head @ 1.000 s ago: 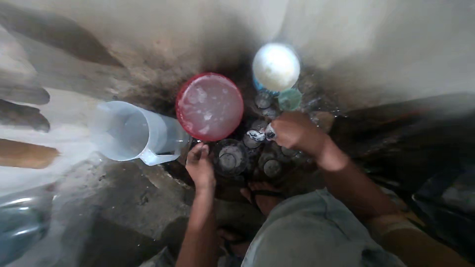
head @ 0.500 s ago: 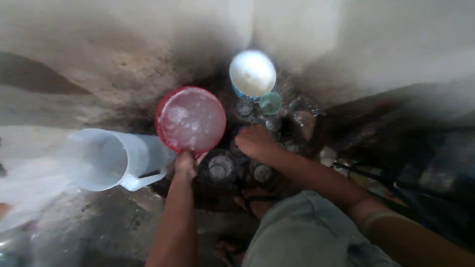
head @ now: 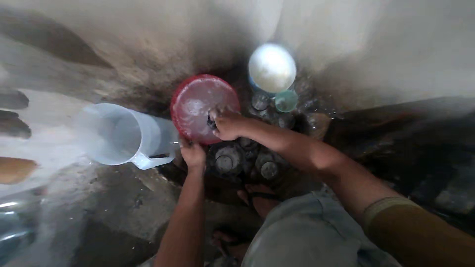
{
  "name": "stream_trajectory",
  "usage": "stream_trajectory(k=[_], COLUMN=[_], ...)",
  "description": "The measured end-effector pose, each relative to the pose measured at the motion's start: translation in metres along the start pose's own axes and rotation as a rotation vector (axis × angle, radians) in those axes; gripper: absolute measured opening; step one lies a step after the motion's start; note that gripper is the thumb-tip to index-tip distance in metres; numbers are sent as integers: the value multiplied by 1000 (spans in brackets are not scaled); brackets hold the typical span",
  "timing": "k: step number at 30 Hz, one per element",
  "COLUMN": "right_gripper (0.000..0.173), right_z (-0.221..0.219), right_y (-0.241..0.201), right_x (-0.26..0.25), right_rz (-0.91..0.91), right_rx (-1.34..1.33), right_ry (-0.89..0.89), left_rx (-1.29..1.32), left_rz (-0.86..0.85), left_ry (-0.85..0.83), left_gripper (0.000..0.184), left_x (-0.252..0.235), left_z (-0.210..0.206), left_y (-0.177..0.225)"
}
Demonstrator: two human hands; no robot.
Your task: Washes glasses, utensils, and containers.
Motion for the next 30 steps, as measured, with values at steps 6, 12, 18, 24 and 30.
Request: stream_trajectory(k=[6,12,18,24,30], right_gripper=[29,35,36,40,40], right_z=[-43,-50,-12,20,-39], right_y=[-17,-47,-40,-14,-54], right_x=[-19,-63,-121,-125,-101], right_rz=[58,135,-40,-293,5], right_rx=[183,-115,-520,-726,-451], right_ry=[-207,-49,258,564,-79], left_rx=[149,43,-222,-262,206], left_rz=[194,187,157,214,243], left_ry=[-123,-156,-172,-202,-149], left_gripper=[59,58,83,84,55], left_x=[5,8,7,6,8], left_z=[0,-2,1,1,-7], left_y=[7,9,-2,1,-5])
Point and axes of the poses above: each hand's wrist, its own x-axis away from the middle knuckle, its own z-axis out of the back of the hand, y = z × x, the point moved 9 cm from there along -x, towards the middle knuckle, and after that the axes turned 4 degrees about -z, right-handed, at the moved point
